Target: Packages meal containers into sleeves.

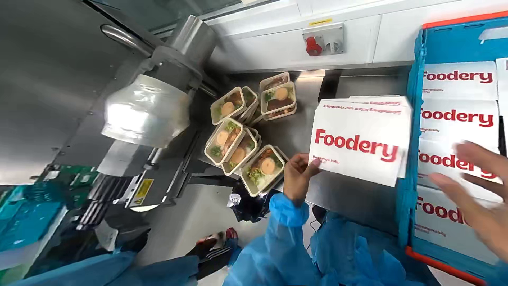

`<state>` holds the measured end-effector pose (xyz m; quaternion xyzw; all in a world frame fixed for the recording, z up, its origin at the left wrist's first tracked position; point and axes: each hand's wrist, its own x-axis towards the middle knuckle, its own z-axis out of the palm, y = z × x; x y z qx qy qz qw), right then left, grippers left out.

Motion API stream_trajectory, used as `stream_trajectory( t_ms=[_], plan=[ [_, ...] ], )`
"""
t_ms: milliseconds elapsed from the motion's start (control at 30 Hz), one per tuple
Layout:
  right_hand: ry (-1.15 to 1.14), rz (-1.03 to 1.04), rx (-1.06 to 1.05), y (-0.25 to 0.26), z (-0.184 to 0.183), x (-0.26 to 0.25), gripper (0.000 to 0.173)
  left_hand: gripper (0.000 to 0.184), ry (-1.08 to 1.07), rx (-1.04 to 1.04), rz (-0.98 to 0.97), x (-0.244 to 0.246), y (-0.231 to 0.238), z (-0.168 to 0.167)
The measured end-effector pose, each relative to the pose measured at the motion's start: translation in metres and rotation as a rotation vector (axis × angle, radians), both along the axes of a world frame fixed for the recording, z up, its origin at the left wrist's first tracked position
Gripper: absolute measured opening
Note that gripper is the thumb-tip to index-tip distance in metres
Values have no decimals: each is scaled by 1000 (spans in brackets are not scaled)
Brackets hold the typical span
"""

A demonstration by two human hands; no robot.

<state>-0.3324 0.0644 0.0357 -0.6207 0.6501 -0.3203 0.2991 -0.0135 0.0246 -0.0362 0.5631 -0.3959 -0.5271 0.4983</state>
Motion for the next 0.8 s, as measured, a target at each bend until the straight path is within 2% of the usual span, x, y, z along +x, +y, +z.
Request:
stream_trajectory(
  t_ms=[67,133,200,233,300,367,433,467,533,567,600,700,733,800],
  plan=[
    [35,-50,34,-34,-18,36,67,19,-24,-54,-9,-3,0,2],
    [102,-130,61,-71,-34,60,59,24,-68,-34,-69,-3,-27,-20],
    [207,-146,128,-96,-46,67,72,33,-187,113,-205,6,-69,-54],
    [264,-142,155,-101,-44,70,77,36,-296,188,-285,14,-87,-69],
    [325,-159,125,-99,-27,84,73,35,-426,214,-351,31,-105,-84],
    [310,-174,115,-86,-15,105,69,29,-255,126,-284,47,-86,-76],
    [161,-174,183,-70,-18,125,70,22,-57,10,-253,63,-41,-53],
    [54,-177,179,-61,-22,137,68,19,-51,-52,-272,74,-13,-43],
    [-121,-188,72,-41,-30,164,50,16,-122,-159,-292,102,37,-34],
    [-140,-197,25,-32,-33,178,40,15,-163,-198,-269,118,57,-37],
    [-115,-202,12,-25,-37,190,39,13,-180,-227,-234,134,74,-41],
    [-117,-132,184,-10,-62,219,72,8,-120,-216,-103,175,116,-41],
    [-170,-112,244,-7,-71,232,71,8,-121,-206,-74,186,125,-41],
    [-258,-65,285,-3,-79,260,54,12,-201,-168,-10,204,138,-46]
  ],
)
